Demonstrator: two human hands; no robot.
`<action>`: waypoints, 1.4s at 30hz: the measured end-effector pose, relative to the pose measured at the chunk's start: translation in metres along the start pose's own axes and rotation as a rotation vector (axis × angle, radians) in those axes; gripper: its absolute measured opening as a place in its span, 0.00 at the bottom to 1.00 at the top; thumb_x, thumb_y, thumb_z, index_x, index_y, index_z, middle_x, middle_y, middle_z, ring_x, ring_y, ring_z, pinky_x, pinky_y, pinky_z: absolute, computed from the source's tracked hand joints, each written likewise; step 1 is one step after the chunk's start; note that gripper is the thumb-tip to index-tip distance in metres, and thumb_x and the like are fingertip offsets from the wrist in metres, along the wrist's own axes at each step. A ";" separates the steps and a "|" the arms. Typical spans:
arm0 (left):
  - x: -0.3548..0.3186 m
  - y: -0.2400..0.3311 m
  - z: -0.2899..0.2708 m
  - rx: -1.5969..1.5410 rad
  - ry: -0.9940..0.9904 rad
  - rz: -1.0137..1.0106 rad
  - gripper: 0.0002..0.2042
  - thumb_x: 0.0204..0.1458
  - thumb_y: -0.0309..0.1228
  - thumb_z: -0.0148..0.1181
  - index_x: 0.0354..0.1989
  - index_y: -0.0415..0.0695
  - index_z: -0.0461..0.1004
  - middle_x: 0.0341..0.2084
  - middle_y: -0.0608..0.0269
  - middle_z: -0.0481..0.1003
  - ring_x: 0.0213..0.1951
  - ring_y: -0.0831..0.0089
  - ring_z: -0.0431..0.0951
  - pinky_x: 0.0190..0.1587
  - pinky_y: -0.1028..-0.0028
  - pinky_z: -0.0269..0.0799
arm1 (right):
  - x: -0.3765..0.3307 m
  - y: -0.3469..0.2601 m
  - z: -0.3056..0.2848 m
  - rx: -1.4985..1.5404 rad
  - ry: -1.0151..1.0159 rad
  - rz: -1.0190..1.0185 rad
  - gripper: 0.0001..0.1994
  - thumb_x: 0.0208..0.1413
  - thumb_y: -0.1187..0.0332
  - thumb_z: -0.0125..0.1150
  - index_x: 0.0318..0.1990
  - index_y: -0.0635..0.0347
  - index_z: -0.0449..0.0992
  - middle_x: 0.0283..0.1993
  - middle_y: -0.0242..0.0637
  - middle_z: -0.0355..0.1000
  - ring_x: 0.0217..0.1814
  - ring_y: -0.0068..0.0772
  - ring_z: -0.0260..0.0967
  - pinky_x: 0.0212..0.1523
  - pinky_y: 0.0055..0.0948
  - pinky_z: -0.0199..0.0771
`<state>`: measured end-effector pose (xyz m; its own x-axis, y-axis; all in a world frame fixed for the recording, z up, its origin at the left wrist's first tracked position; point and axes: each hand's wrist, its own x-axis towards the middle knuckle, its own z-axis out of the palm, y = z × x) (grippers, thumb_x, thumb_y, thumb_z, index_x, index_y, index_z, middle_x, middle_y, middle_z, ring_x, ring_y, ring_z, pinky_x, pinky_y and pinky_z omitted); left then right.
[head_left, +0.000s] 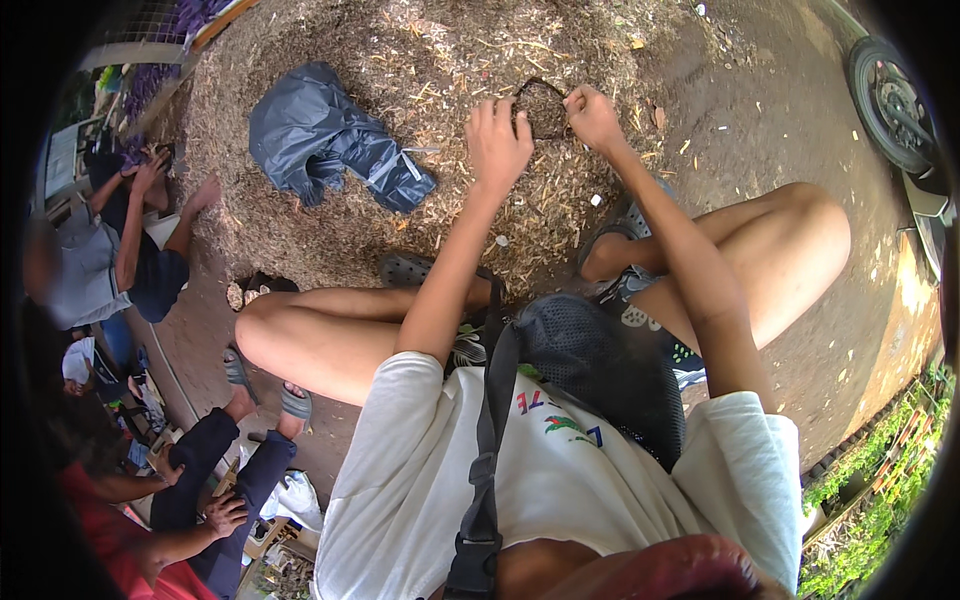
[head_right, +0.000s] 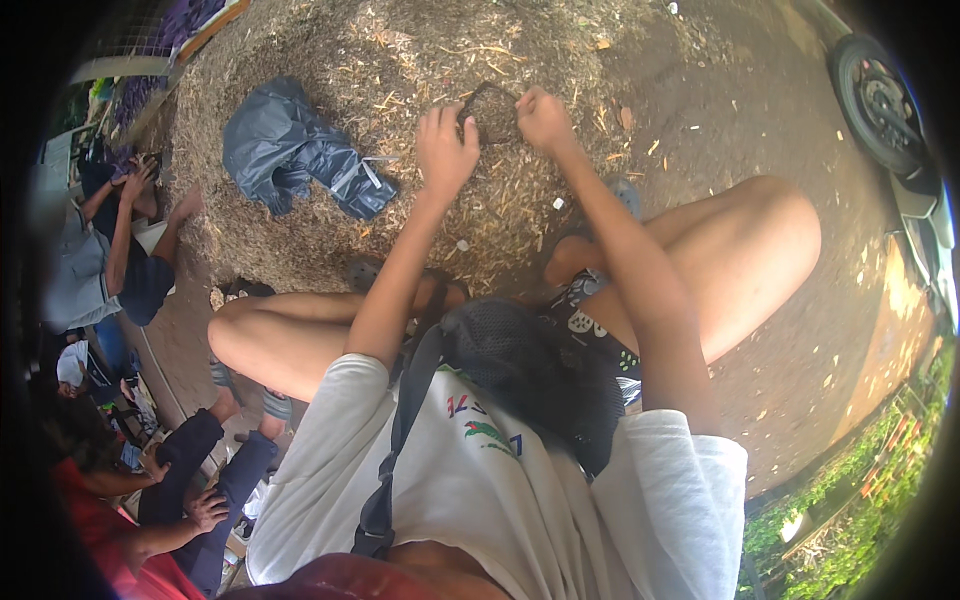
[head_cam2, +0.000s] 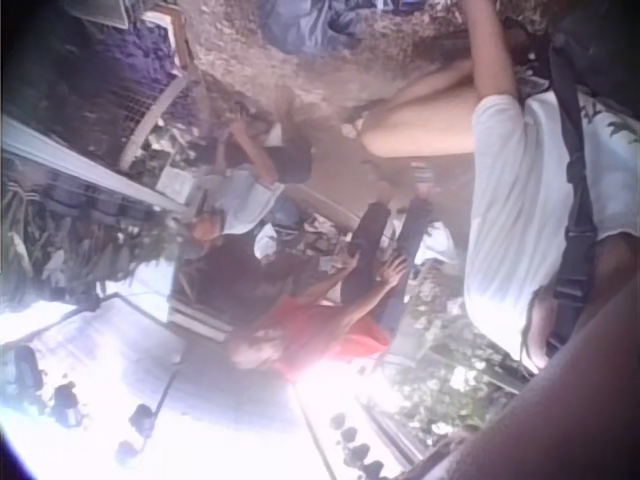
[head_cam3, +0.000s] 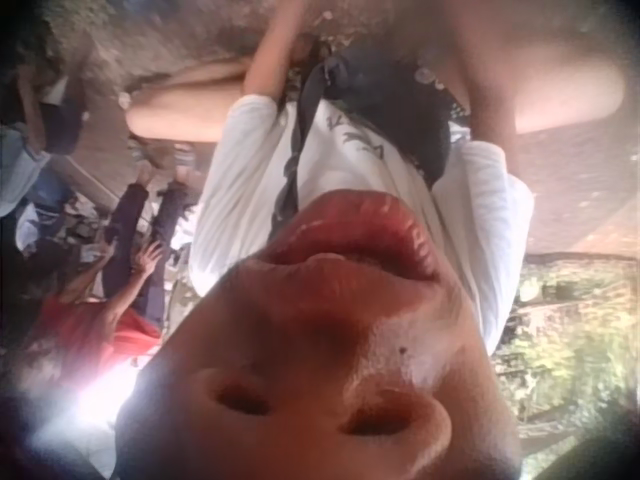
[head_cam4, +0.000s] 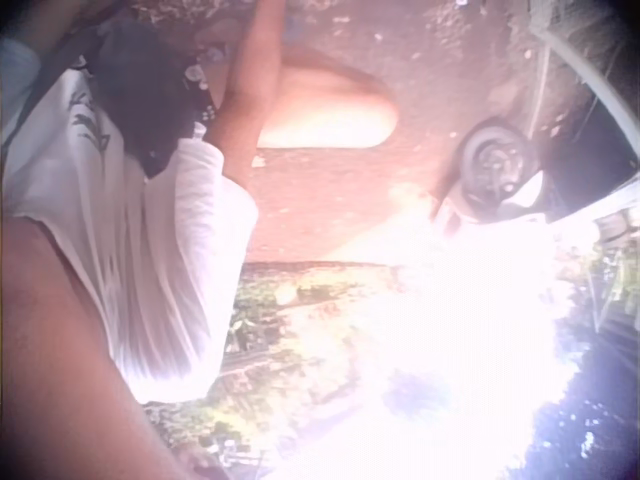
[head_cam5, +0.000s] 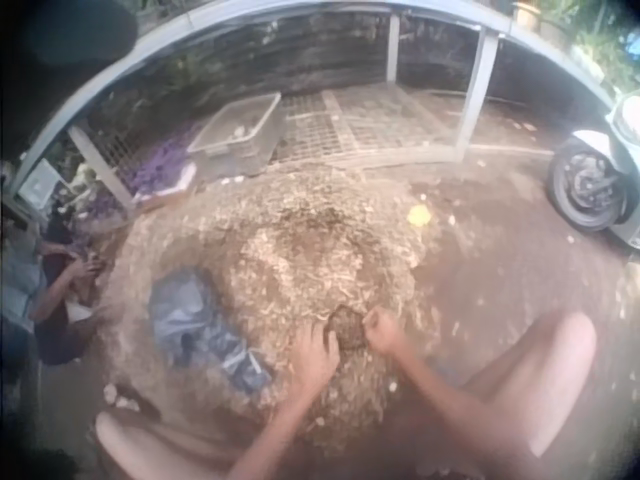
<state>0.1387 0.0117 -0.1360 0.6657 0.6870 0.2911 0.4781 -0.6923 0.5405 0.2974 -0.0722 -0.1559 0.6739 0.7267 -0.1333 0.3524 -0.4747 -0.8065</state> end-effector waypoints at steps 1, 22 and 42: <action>0.000 0.005 0.003 0.020 0.018 0.144 0.16 0.55 0.36 0.51 0.45 0.36 0.72 0.45 0.45 0.71 0.48 0.54 0.71 0.50 0.58 0.66 | 0.000 -0.001 0.001 0.009 -0.005 0.006 0.07 0.52 0.71 0.54 0.33 0.65 0.74 0.28 0.50 0.75 0.32 0.47 0.75 0.35 0.37 0.72; 0.079 -0.056 0.010 -0.330 -0.219 -0.192 0.23 0.54 0.42 0.56 0.54 0.40 0.68 0.52 0.48 0.67 0.56 0.54 0.66 0.59 0.55 0.60 | -0.002 0.022 -0.005 -0.029 0.059 -0.043 0.08 0.55 0.67 0.56 0.33 0.64 0.74 0.27 0.47 0.74 0.30 0.44 0.73 0.34 0.37 0.70; 0.096 -0.131 0.086 -0.150 -0.288 -0.209 0.20 0.52 0.30 0.54 0.54 0.38 0.65 0.55 0.42 0.62 0.57 0.49 0.62 0.60 0.59 0.60 | -0.018 0.015 -0.011 0.224 -0.051 0.221 0.07 0.56 0.71 0.57 0.34 0.66 0.72 0.25 0.38 0.71 0.24 0.25 0.65 0.28 0.28 0.67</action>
<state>0.1886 0.1493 -0.2469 0.7070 0.7048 -0.0595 0.5453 -0.4896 0.6803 0.2976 -0.0979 -0.1596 0.6827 0.6446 -0.3441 0.0448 -0.5069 -0.8608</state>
